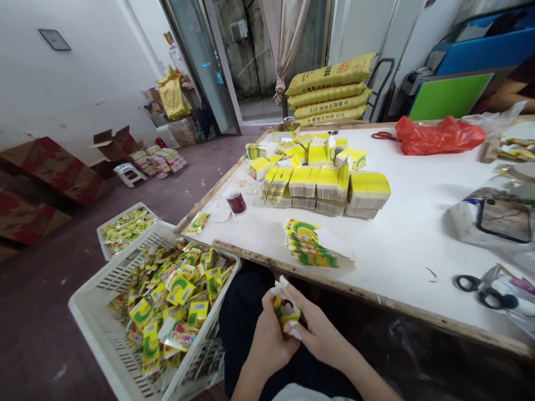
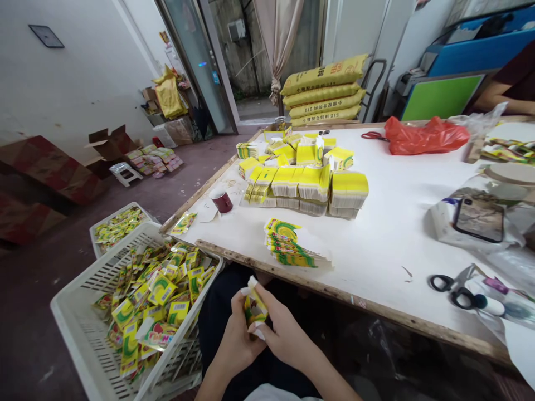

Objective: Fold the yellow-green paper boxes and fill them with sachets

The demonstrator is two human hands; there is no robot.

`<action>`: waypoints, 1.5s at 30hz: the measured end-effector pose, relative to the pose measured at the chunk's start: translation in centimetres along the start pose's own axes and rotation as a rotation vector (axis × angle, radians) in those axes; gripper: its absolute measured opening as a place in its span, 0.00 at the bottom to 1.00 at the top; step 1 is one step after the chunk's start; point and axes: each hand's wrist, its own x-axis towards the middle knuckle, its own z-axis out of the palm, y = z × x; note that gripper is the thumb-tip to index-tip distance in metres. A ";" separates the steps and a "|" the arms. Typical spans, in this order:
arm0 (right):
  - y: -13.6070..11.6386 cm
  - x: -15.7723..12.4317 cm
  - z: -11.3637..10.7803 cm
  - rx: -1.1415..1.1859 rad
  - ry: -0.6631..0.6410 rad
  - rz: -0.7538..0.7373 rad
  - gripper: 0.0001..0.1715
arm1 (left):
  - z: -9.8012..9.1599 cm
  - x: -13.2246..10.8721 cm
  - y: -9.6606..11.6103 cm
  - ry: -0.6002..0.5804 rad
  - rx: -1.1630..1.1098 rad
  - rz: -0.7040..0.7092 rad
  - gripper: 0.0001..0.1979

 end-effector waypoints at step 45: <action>0.2 9.5 -11.5 -0.825 0.625 0.163 0.15 | -1.3 1.3 -1.6 0.477 -0.964 -0.454 0.16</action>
